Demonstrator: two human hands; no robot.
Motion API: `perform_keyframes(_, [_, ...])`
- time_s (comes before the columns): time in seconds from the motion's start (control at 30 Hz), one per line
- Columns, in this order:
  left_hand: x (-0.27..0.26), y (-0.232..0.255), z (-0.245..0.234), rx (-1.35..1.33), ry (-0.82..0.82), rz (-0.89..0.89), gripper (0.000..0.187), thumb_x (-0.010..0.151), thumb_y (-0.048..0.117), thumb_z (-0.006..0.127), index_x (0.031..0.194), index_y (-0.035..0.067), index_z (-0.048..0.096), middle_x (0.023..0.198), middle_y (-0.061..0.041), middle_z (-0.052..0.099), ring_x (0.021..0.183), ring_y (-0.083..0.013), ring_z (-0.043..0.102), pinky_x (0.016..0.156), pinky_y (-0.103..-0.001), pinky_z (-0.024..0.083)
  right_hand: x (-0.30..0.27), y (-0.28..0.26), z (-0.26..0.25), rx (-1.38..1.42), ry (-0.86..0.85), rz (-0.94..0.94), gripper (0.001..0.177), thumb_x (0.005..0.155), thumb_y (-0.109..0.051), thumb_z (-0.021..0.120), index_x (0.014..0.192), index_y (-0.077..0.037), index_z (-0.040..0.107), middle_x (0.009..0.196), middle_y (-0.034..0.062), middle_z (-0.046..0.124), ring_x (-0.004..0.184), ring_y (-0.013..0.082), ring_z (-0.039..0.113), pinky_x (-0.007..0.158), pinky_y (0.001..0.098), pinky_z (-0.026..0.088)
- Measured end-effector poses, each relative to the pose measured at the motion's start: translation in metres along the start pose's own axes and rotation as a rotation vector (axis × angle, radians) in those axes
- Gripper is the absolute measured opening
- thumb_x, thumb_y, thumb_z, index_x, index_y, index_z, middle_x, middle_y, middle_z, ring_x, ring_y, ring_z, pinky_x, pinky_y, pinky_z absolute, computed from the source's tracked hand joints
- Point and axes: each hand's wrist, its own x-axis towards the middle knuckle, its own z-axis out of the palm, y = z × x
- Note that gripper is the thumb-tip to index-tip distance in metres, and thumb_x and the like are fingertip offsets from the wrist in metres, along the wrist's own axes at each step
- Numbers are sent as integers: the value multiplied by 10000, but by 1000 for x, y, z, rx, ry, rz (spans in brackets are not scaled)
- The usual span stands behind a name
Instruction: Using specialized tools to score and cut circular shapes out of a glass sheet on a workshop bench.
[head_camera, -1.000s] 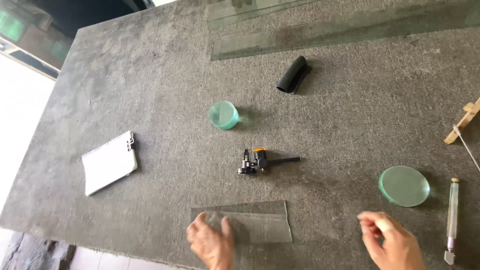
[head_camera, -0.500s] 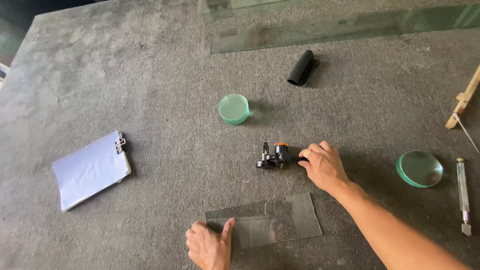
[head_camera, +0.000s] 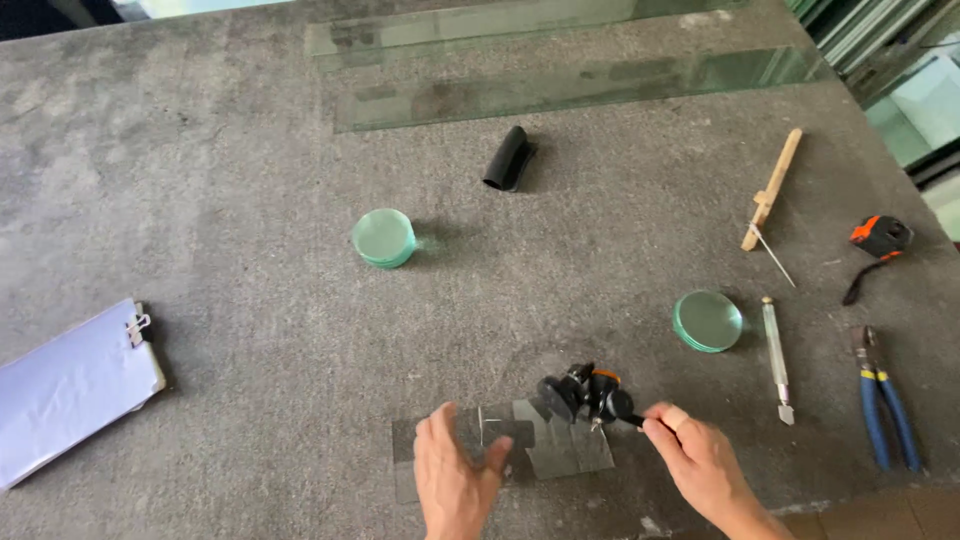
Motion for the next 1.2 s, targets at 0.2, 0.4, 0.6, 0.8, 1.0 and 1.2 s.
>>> perform_keyframes(0.2, [-17,48,20,-667,-701,-81,886,737,321,894,1460,39,466,1111,-132,721,925,-171,720,760,-324,612,-43,13,-10,54,6,-63,142,869,-191,698,974,-96,702,760,77,715,657,237,718,622,345,543])
perform_keyframes(0.4, [-20,58,17,-469,-704,62,659,706,139,841,1306,39,589,1076,-96,732,998,-180,744,809,-337,641,-47,21,-19,25,18,-221,135,834,-178,730,930,-93,688,832,68,677,770,265,682,699,375,540])
perform_keyframes(0.6, [-22,51,42,-122,-341,399,694,625,128,897,1257,90,613,1254,-103,605,1182,-320,556,981,-454,413,-35,23,-6,24,-35,-298,146,815,-147,746,933,-87,683,833,52,650,791,258,653,714,391,535])
perform_keyframes(0.8, [-24,36,74,-44,-218,316,719,615,126,850,1296,136,620,1254,-89,587,1150,-319,544,963,-461,393,-15,35,-6,96,-77,-409,205,785,-97,790,969,-90,701,845,50,643,780,240,646,687,369,539])
perform_keyframes(1.0, [-19,39,86,50,-210,311,795,539,295,920,1267,146,637,1218,-120,581,1144,-356,533,942,-515,383,-4,61,-11,183,-108,-338,248,761,-106,824,982,-90,714,824,47,667,745,197,684,666,335,560])
perform_keyframes(1.2, [-11,20,90,89,-197,434,865,505,449,918,1273,148,655,1120,-110,599,1041,-329,570,898,-506,413,2,73,-2,140,43,-299,234,775,-93,785,996,-97,706,848,39,686,731,168,694,646,295,551])
